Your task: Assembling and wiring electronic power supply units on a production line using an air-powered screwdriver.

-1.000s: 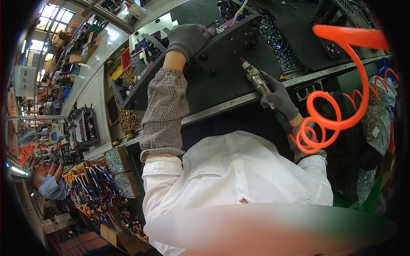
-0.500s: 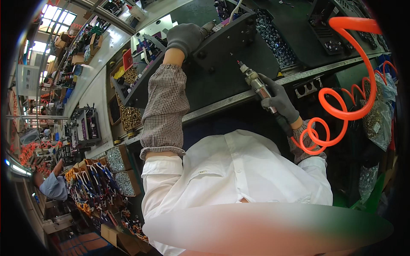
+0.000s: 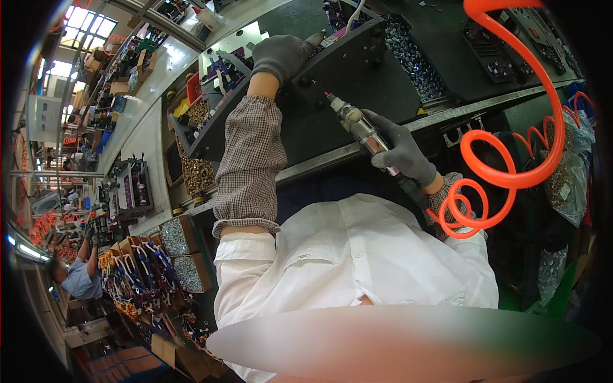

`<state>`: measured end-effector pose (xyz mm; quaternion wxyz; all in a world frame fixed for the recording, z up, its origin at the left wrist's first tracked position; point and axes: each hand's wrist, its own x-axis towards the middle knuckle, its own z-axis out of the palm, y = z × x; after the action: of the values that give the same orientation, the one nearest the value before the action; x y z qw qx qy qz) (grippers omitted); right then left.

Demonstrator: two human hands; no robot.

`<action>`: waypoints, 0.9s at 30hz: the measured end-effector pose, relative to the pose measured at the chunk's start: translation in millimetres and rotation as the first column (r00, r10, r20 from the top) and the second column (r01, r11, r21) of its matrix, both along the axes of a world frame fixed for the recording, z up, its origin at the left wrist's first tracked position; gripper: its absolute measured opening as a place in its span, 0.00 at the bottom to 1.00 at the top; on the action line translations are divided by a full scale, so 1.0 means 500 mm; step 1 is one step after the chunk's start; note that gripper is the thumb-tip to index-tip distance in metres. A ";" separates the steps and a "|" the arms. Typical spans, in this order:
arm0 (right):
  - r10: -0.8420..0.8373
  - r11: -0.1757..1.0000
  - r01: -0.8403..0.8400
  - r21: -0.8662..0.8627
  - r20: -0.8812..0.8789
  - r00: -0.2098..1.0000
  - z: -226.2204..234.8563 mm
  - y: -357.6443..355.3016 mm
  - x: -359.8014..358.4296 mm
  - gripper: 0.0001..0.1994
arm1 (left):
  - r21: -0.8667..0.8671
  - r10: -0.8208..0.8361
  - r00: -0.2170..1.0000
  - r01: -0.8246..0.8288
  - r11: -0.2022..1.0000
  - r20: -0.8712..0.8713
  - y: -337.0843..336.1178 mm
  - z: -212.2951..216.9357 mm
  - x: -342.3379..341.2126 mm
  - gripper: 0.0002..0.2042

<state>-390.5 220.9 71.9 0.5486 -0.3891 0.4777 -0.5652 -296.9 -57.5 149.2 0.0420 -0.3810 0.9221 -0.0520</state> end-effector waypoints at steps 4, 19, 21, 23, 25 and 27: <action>-0.025 1.000 0.025 0.009 0.036 0.999 -0.008 -0.001 0.008 0.49 | -0.036 -0.055 0.998 0.054 0.998 -0.013 -0.022 -0.025 0.007 0.38; -0.031 0.999 0.028 0.019 0.205 0.978 0.006 -0.019 0.028 0.47 | 0.123 0.123 0.884 -0.076 0.990 -0.450 0.015 -0.014 0.035 0.33; -0.012 1.000 0.009 0.019 0.170 0.985 0.017 -0.010 0.030 0.47 | 0.391 0.338 0.272 0.170 0.905 -0.901 0.023 -0.049 0.072 0.24; 0.010 1.000 -0.012 0.006 0.205 0.979 0.012 -0.009 0.020 0.47 | 0.388 0.831 -0.040 0.871 0.300 -0.554 0.030 -0.099 0.167 0.15; 0.002 0.999 -0.011 0.039 0.239 0.971 0.007 0.006 0.011 0.48 | 0.489 0.963 -0.262 0.833 0.258 -0.061 0.141 -0.100 0.159 0.11; 0.078 0.995 -0.090 0.036 0.249 0.965 0.019 0.015 0.003 0.48 | 0.488 0.951 -0.183 0.872 0.040 0.249 0.190 -0.138 0.184 0.09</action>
<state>-389.2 228.2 81.5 0.6363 -0.3224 0.4020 -0.5740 -204.9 37.6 80.1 -0.4022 -0.2930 0.0234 0.8671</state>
